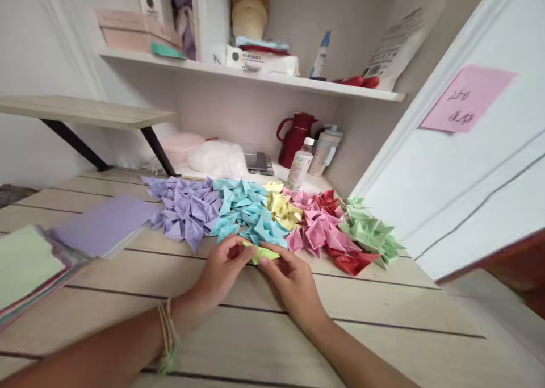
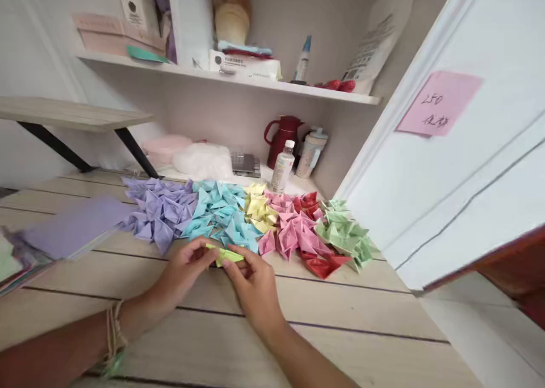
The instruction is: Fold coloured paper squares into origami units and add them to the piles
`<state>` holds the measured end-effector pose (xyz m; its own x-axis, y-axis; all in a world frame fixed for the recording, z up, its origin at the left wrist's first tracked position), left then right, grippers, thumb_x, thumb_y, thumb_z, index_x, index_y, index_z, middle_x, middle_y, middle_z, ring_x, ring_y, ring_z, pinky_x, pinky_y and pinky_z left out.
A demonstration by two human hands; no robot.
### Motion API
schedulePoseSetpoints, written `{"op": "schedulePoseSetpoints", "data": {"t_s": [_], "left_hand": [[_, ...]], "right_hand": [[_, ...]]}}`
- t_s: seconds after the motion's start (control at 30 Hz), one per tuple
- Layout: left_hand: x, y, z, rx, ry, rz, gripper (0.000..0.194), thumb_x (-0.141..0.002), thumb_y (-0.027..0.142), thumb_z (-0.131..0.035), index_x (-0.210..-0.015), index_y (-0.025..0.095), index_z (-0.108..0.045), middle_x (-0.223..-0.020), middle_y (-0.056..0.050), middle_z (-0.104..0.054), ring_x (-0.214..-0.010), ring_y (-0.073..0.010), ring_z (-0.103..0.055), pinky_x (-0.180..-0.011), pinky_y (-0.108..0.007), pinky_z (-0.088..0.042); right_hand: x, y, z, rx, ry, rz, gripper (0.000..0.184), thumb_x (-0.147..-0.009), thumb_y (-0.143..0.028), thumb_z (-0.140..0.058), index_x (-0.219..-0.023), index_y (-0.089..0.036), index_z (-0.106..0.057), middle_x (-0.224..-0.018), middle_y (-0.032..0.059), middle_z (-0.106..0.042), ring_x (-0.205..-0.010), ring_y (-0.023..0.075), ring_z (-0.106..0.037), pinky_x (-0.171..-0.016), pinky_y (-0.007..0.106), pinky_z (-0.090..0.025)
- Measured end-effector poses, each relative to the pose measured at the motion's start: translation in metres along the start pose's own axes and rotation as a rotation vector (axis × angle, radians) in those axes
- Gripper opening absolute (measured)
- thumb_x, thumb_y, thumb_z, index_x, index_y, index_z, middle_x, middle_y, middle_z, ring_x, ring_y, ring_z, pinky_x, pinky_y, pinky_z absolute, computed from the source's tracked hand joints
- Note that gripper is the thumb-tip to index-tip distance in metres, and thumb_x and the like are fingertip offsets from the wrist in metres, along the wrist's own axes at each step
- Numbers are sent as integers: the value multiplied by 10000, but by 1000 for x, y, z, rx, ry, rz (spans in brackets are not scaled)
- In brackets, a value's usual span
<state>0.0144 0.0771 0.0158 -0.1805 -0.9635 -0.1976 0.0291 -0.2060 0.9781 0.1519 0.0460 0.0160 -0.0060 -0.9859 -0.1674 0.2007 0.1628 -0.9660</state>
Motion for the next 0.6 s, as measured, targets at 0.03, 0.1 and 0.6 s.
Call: {"op": "schedulePoseSetpoints", "data": {"t_s": [0.03,0.1,0.6], "left_hand": [[-1,1,-2,6,-8,5,221,-767,362,-601,-711,149,-582,-614,37,-486,-585,-97,-431,-544,-201,-328],[-3,2,-4,28,-17,14,228,-774,368,-590,-706,150,-577,-572,49,-460,-535,-88,-406,-503,-195,-309],[-1,0,-6,166,-29,79,248,-742,343,-643,-923,174,-629,-790,-16,-662,-671,-137,-603,-630,-232,-475]], "right_hand": [[0,-2,2,7,15,23,371,-782,-424,-594,-1056,-178,-642,-754,43,-655,-641,169,-574,-593,267,-464],[-1,-4,5,15,47,56,369,-774,-427,-601,-1043,-178,-641,-826,57,-649,-655,167,-574,-602,269,-470],[-3,2,5,-144,47,18,408,-770,-406,-613,-1086,-149,-587,-661,2,-569,-595,135,-540,-563,245,-448]]}}
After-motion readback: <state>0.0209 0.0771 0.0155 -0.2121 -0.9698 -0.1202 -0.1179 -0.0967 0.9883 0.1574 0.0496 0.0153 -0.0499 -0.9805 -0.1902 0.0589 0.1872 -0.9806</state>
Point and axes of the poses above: each hand's wrist, its own x-axis away from the middle knuckle, its own z-axis out of the back of the hand, y = z × x, the point moved 8 cm from there along -x, towards the middle knuckle
